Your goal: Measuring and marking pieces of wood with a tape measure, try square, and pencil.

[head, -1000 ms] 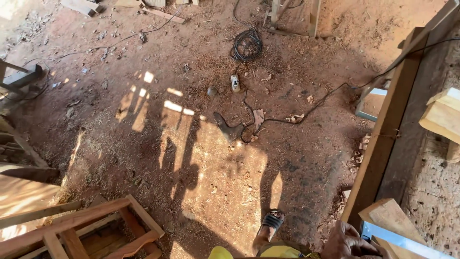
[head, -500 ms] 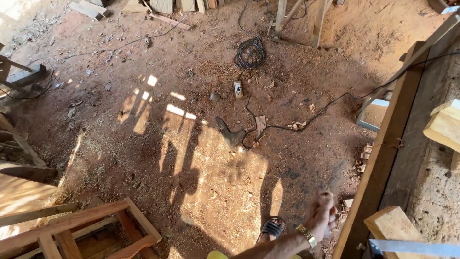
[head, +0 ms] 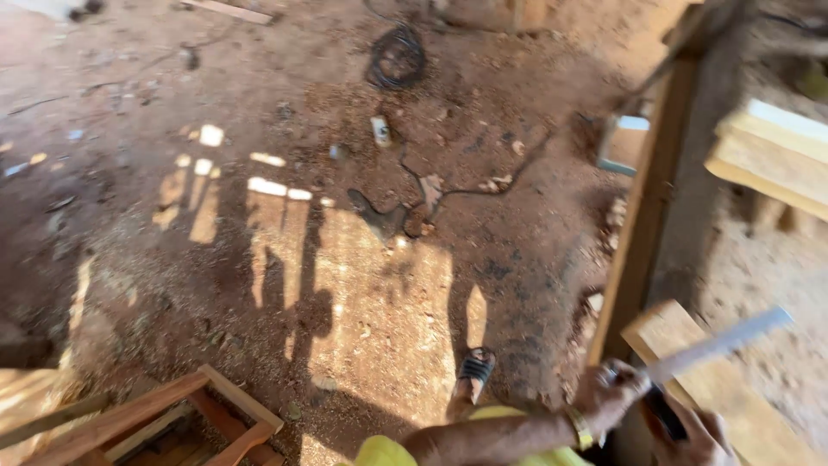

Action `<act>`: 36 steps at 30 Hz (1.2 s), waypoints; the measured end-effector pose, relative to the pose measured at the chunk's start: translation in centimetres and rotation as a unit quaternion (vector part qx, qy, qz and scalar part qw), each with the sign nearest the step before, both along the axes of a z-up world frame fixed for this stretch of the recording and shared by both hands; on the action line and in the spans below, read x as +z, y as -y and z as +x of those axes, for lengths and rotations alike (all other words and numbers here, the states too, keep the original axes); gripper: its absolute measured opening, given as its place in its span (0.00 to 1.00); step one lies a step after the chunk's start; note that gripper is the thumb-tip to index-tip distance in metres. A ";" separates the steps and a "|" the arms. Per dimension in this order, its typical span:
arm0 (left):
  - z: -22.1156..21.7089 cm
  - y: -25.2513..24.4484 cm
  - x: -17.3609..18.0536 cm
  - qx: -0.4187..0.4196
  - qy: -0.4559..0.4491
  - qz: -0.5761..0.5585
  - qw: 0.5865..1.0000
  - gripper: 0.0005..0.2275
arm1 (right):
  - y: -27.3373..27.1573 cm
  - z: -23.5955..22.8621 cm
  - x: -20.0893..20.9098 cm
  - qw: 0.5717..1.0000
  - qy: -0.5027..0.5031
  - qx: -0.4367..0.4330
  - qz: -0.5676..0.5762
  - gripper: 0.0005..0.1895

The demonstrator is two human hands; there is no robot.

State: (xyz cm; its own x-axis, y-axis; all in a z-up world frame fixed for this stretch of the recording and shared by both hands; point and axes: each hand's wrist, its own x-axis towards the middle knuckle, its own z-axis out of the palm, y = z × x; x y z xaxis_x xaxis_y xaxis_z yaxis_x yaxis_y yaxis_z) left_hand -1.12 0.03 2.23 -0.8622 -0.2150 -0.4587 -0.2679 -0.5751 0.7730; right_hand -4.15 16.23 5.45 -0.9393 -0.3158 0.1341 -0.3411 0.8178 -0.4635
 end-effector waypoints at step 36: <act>-3.8 1.2 0.5 0.127 0.131 0.072 0.981 0.10 | 6.9 -9.1 3.9 0.990 0.020 0.136 -0.035 0.55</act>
State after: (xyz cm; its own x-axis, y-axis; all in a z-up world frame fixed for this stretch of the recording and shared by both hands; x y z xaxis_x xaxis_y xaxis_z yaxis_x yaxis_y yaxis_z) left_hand -4.93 -1.17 2.70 -0.6376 -0.3242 -0.6988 -0.2805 -0.7471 0.6026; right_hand -13.20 9.33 9.40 -0.8261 -0.5485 0.1290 -0.5243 0.6644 -0.5326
